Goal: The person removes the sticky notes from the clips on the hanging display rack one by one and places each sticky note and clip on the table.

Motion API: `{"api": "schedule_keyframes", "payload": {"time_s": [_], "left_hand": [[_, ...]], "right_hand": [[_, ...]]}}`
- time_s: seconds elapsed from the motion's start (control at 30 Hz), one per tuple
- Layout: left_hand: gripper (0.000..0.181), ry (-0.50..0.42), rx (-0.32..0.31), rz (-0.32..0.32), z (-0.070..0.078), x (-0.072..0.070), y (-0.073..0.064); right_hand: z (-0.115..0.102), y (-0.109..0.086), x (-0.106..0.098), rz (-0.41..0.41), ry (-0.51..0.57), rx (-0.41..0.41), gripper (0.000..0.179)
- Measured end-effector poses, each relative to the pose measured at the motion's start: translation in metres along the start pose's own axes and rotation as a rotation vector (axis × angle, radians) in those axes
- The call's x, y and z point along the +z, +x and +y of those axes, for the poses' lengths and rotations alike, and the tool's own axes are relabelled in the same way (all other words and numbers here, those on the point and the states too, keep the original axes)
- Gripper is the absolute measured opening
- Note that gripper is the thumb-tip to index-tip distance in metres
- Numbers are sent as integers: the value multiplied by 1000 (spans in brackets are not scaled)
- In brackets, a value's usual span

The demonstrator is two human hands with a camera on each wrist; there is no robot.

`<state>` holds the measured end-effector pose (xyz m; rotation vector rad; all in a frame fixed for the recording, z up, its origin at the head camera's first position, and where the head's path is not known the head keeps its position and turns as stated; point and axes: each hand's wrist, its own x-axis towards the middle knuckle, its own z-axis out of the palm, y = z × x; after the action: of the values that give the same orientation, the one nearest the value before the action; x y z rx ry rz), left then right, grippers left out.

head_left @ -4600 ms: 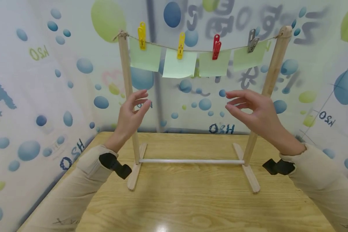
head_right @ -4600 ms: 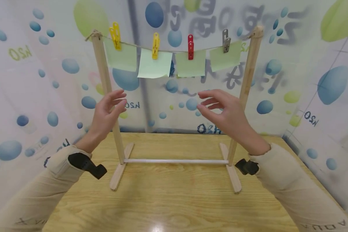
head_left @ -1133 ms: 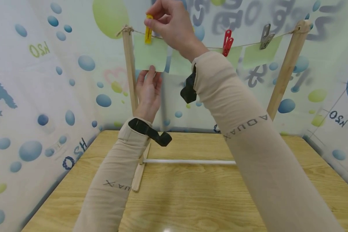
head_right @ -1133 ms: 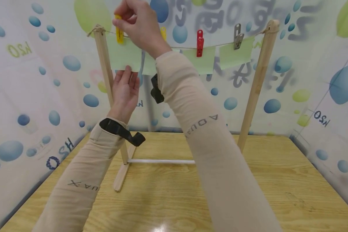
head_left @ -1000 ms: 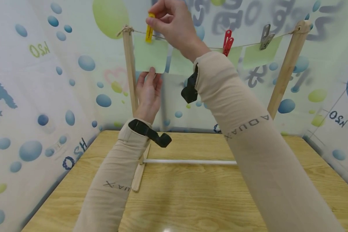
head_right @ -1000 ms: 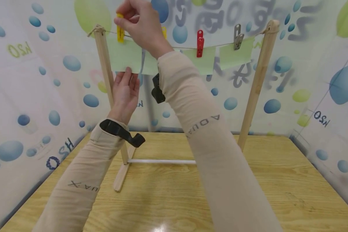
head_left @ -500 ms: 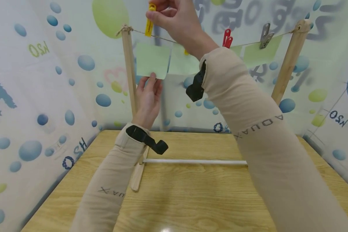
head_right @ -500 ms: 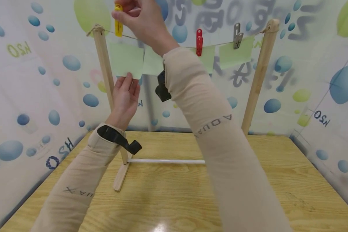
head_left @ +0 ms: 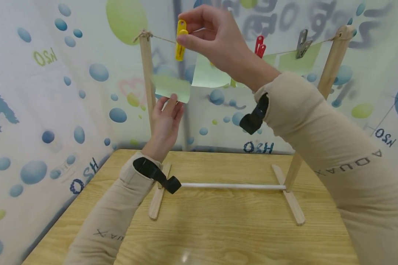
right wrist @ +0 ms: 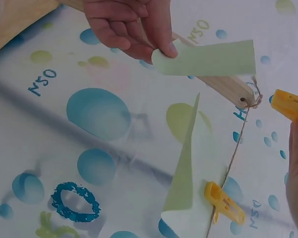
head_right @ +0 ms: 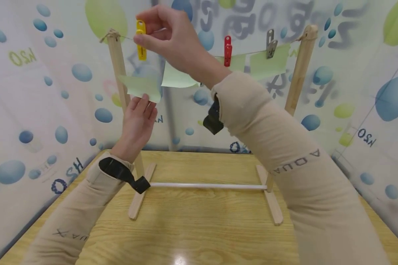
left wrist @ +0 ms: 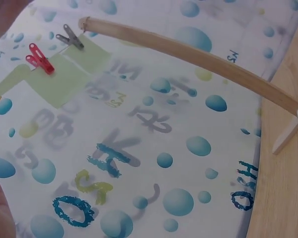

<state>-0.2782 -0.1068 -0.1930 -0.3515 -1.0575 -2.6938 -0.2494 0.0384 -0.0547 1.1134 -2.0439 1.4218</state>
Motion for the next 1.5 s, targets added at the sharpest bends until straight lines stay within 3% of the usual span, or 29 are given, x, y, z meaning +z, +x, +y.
{"api": "schedule_keyframes", "payload": {"time_s": [0.23,0.4,0.6,0.8,0.93,1.1,1.5], "left_hand": [[5,39,-27,0,2,-13,-15],[3,135,-46,-52,4,-26,-29],[3,257,-22,-63,9,-46,-38],[4,331,6,-78,20,-70,-43],[5,318,6,-57,26,-86,-47],[5,309,14,-26,30,-106,-53],[10,420,125,25,45,-145,-61]], "right_hand": [[3,-32,-15,-28,-27,26,35],[10,-57,-33,-23,60,61,33],[17,-89,-53,-4,108,67,33],[34,-123,-78,61,169,123,32],[50,-145,-91,104,233,160,31],[68,-175,-105,195,208,211,32],[105,-244,-138,374,211,347,35]]}}
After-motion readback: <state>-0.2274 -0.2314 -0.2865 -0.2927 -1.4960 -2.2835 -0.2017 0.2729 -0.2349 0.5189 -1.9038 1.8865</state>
